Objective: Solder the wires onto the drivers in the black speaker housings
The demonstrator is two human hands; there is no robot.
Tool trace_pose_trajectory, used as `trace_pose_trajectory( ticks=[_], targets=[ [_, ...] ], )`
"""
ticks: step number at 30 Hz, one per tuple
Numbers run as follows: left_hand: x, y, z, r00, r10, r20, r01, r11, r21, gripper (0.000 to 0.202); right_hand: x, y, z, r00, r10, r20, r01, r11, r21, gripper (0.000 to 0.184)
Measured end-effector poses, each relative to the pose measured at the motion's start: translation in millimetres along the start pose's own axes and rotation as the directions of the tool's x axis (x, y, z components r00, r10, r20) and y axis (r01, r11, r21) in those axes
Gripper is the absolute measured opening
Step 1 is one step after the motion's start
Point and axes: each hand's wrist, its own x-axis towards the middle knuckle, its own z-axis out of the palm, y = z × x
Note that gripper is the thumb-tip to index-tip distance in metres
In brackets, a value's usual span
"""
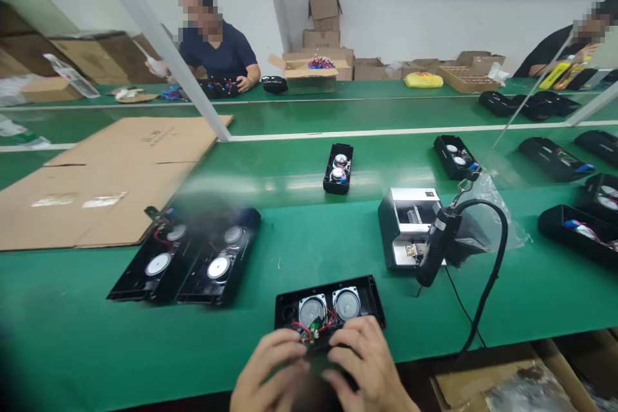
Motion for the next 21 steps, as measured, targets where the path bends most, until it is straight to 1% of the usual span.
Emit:
trace_pose_trajectory(
  ticks=[2,3,4,6,8,10,11,13,15,16,17,19,21],
  targets=[
    [0.5,-9.1,-22.4,0.995,-0.078,-0.058,0.082,0.994,0.067,0.03,19.3,-12.1,23.0,1.0,0.01,0.017,-0.009,1.0,-0.01,0.009],
    [2.3,-11.7,-29.7,0.99,-0.104,-0.093,0.113,0.99,0.086,0.031,28.4,-14.5,31.7,1.0,0.021,0.008,-0.021,1.0,-0.017,0.009],
    [4.4,-12.9,-34.5,0.984,-0.128,-0.12,0.141,0.984,0.107,0.03,36.7,-14.4,37.5,0.999,0.03,-0.01,-0.03,0.999,-0.025,0.011],
    [8.0,-12.6,-38.2,0.978,-0.151,-0.142,0.169,0.977,0.128,0.027,50.9,-8.8,39.1,0.998,0.044,-0.054,-0.046,0.998,-0.034,0.023],
    [10.0,-11.1,-37.1,0.979,-0.175,-0.109,0.19,0.97,0.149,0.023,60.4,-0.6,29.9,0.993,0.06,-0.097,-0.063,0.998,-0.022,0.03],
    [10.9,-11.6,-34.4,0.983,-0.172,-0.059,0.18,0.967,0.179,0.025,64.1,4.3,16.3,0.991,0.087,-0.1,-0.084,0.996,0.038,0.029],
    [11.5,-13.0,-32.9,0.988,-0.152,-0.035,0.156,0.97,0.189,0.029,63.8,4.6,10.2,0.992,0.097,-0.082,-0.091,0.993,0.076,0.028],
    [13.7,-18.1,-30.2,0.997,-0.081,-0.006,0.081,0.979,0.188,0.033,59.5,1.5,3.2,0.996,0.088,0.001,-0.087,0.987,0.137,0.027],
    [17.1,-24.6,-27.3,1.0,-0.017,-0.003,0.017,0.986,0.167,0.029,52.5,-3.3,5.0,0.994,0.064,0.084,-0.075,0.988,0.134,0.027],
    [19.0,-27.6,-25.7,1.0,-0.005,-0.007,0.006,0.988,0.155,0.025,48.8,-4.9,8.8,0.993,0.053,0.103,-0.064,0.992,0.107,0.027],
    [20.7,-30.1,-24.0,1.0,-0.002,-0.015,0.004,0.989,0.145,0.021,45.4,-5.6,13.8,0.994,0.044,0.101,-0.051,0.996,0.072,0.026],
    [23.1,-33.2,-21.1,1.0,-0.013,-0.024,0.016,0.992,0.124,0.018,40.5,-3.4,23.3,0.998,0.023,0.053,-0.023,1.0,0.006,0.024],
    [23.7,-33.4,-19.8,0.999,-0.041,-0.022,0.043,0.994,0.103,0.018,38.9,1.4,26.5,1.0,-0.003,0.008,0.003,1.0,-0.012,0.023]
  ],
)
